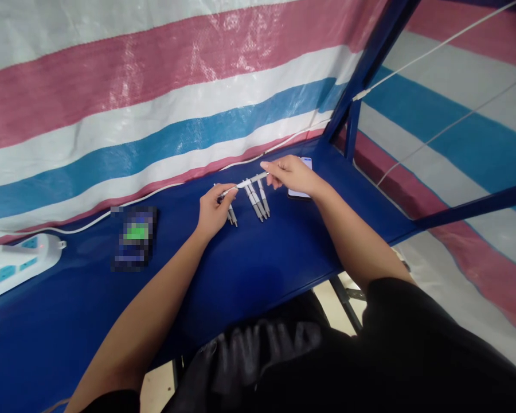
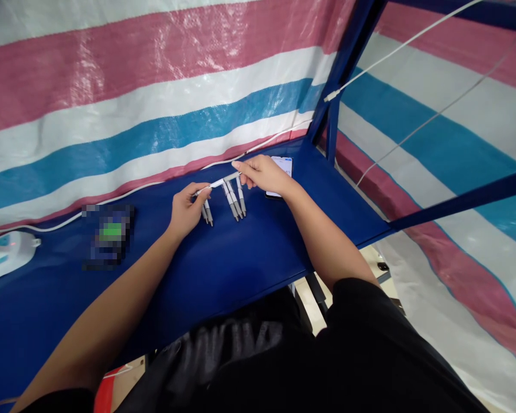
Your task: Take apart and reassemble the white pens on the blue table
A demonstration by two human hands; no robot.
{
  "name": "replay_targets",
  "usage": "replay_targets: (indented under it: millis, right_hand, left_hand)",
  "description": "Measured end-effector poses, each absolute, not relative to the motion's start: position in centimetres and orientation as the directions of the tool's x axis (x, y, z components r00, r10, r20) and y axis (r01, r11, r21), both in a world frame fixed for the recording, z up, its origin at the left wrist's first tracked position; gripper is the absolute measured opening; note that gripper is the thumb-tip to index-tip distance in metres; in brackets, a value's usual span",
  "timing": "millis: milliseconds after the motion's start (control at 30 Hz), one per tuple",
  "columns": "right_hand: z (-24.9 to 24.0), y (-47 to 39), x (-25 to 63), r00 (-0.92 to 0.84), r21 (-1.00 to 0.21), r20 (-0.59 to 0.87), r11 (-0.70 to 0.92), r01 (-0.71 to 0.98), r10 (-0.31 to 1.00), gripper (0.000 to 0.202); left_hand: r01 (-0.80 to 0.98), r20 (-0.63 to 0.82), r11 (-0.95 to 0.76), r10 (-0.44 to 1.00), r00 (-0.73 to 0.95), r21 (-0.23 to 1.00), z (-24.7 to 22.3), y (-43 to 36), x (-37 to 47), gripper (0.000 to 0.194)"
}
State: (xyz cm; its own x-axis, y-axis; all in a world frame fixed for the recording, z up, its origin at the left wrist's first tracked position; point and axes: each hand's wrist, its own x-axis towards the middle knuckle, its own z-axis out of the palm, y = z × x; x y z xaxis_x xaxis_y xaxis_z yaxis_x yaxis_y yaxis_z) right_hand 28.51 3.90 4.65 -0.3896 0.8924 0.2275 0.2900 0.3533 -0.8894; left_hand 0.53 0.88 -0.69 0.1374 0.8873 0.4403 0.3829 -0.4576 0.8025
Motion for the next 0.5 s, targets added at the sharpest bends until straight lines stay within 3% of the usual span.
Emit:
replay_targets:
  millis: [133,300,500]
  right_hand:
    - [4.38,4.12,28.60,-0.399,-0.896,0.284,0.389,0.214,0.872,0.062]
    - [3.86,4.18,28.41,-0.383,-0.824,0.250,0.403,0.398,0.889,0.070]
    - [4.34,3.80,28.14,-0.434,-0.859,0.246,0.402,0.318,0.867,0.060]
  left_hand:
    - [0.376,0.412,-0.420,0.905,0.107,0.826,-0.65,0.87,0.58,0.029]
    - [0.369,0.420,-0.441,0.897,0.141,0.818,-0.68,0.75,0.64,0.031]
    - [0.348,0.415,-0.433,0.901,0.129,0.832,-0.88,0.91,0.60,0.030]
